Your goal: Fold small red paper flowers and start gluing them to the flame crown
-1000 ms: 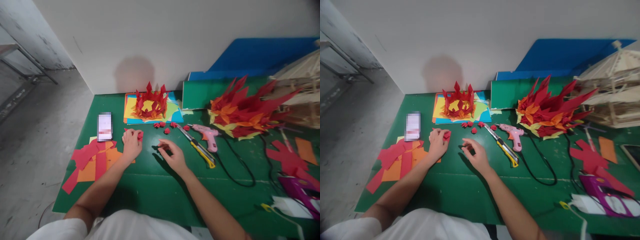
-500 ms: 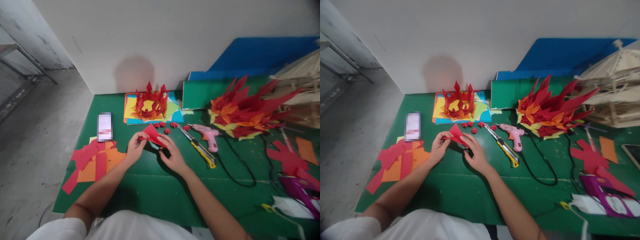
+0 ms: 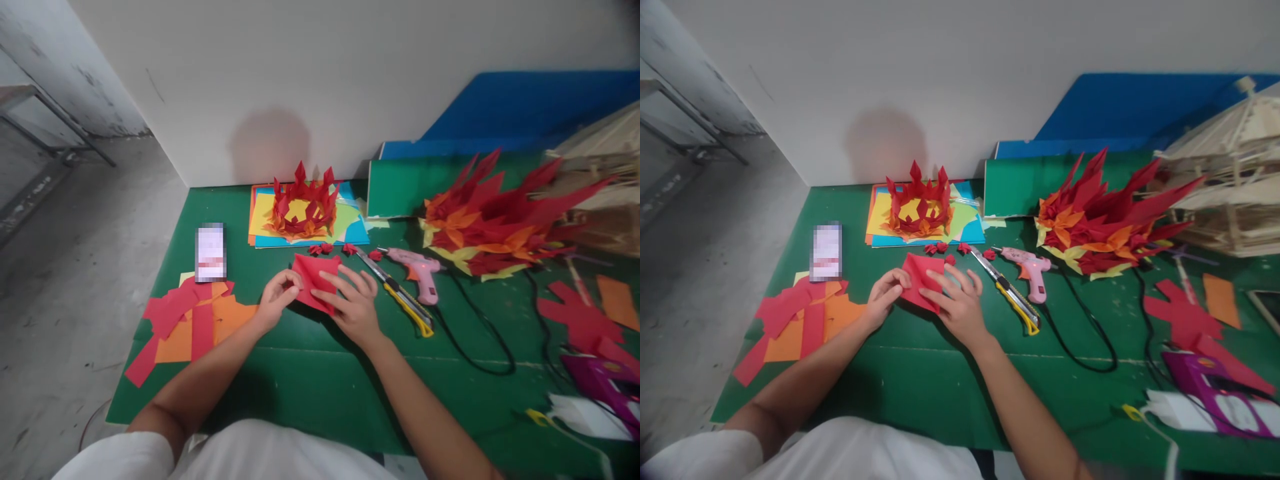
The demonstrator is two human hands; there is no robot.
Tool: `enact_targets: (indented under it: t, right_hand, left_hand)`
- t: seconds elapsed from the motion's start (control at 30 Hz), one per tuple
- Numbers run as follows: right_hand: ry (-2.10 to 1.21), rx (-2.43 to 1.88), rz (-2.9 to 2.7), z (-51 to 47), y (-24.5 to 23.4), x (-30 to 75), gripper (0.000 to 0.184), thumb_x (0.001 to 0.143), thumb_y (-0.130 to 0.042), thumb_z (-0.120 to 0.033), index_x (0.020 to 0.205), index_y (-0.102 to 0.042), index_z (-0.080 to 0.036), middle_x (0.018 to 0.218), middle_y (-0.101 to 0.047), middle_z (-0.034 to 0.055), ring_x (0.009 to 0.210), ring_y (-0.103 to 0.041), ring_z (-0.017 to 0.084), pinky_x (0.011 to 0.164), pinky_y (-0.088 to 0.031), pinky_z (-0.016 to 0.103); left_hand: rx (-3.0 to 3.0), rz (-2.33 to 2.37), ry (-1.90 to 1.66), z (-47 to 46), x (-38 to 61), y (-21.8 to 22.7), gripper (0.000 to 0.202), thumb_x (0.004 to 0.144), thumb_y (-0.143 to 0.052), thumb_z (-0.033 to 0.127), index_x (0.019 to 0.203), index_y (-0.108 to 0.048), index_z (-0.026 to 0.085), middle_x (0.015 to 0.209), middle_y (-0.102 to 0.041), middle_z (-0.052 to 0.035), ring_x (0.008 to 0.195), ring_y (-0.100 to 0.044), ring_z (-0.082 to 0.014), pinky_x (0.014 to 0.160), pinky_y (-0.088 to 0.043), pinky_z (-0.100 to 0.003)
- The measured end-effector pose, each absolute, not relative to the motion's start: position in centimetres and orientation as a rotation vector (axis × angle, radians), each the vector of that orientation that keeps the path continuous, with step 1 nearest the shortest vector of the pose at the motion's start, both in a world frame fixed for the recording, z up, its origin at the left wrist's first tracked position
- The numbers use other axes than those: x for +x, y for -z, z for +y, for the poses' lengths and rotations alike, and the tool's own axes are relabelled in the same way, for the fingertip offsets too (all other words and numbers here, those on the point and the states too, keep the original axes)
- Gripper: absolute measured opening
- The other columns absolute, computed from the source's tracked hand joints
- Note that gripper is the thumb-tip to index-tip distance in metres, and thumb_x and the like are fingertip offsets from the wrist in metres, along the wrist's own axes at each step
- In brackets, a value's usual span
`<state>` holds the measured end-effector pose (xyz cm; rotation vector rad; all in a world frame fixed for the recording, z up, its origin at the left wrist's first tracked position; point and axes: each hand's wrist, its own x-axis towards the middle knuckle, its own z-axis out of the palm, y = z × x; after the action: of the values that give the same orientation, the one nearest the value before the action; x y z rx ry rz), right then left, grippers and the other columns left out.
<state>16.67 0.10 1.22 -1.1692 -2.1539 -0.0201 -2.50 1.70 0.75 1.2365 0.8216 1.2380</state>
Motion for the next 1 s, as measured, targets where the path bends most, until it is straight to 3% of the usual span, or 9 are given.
enact_targets:
  t: [0.13,0.23,0.37,0.5,0.8,0.93,1.0]
  right_hand:
    - [0.138,-1.180,-2.149,-0.3,-1.2,16.4,0.025,0.088,-0.052,-0.026,0.100,-0.068,-0.041,0.118,-0.065,-0.0046,0.125,-0.042,0.022,0.104,-0.015,0.047]
    - [0.230,-1.157,-2.139,-0.6,-1.4,16.3,0.025,0.089,-0.053,-0.027,0.102,-0.067,-0.042,0.114,-0.067,-0.0052,0.123,-0.046,0.021,0.104,-0.013,0.046]
    - [0.241,-1.109,-2.175,-0.8,-1.7,16.4,0.028,0.092,-0.048,-0.022,0.105,-0.066,-0.038,0.106,-0.071,-0.0043,0.118,-0.051,0.019,0.102,-0.013,0.044]
    - [0.099,-0.985,-2.188,-0.6,-1.6,16.5,0.028,0.095,-0.041,-0.021,0.101,-0.066,-0.032,0.096,-0.073,-0.0033,0.109,-0.058,0.017,0.101,-0.015,0.043]
    - [-0.196,-1.061,-2.194,0.3,-1.1,16.2,0.026,0.093,-0.045,-0.032,0.076,-0.062,-0.021,0.072,-0.070,-0.0001,0.077,-0.061,0.014,0.085,-0.031,0.037]
    - [-0.143,-1.046,-2.195,0.3,-1.1,16.2,0.025,0.093,-0.043,-0.029,0.079,-0.061,-0.021,0.078,-0.071,0.0012,0.083,-0.061,0.016,0.084,-0.033,0.036]
    - [-0.127,-1.018,-2.184,0.2,-1.2,16.4,0.023,0.092,-0.045,-0.030,0.079,-0.062,-0.023,0.084,-0.073,0.0006,0.088,-0.062,0.016,0.087,-0.033,0.037]
  left_hand:
    - [1.213,1.076,-1.283,2.0,-2.2,-0.1,0.024,0.068,-0.072,0.035,0.070,-0.055,0.017,0.073,-0.047,0.0011,0.069,-0.046,-0.0120,0.070,-0.040,-0.026]
    - [1.148,1.067,-1.301,2.1,-2.0,0.3,0.028,0.063,-0.076,0.027,0.086,-0.060,0.019,0.099,-0.053,-0.0039,0.093,-0.052,-0.0160,0.084,-0.042,-0.029]
    - [0.987,0.953,-1.174,1.9,-2.3,0.2,0.035,0.067,-0.073,0.022,0.101,-0.062,0.022,0.131,-0.049,-0.0064,0.120,-0.046,-0.0215,0.099,-0.038,-0.034]
    - [0.889,0.930,-1.035,1.8,-2.6,-0.4,0.042,0.069,-0.071,0.022,0.110,-0.062,0.023,0.121,-0.061,-0.0078,0.110,-0.056,-0.0227,0.095,-0.043,-0.039]
    - [1.198,1.021,-0.939,1.2,-2.1,-1.5,0.037,0.070,-0.069,0.040,0.100,-0.070,0.019,0.110,-0.068,-0.0102,0.104,-0.061,-0.0253,0.095,-0.044,-0.040]
    - [1.419,1.112,-0.954,1.1,-2.1,-1.7,0.035,0.063,-0.076,0.036,0.096,-0.072,0.024,0.106,-0.070,-0.0069,0.108,-0.058,-0.0256,0.100,-0.040,-0.042]
    - [1.391,1.129,-0.950,1.2,-2.2,-1.7,0.028,0.071,-0.068,0.040,0.094,-0.072,0.024,0.104,-0.070,-0.0068,0.109,-0.057,-0.0252,0.100,-0.039,-0.043]
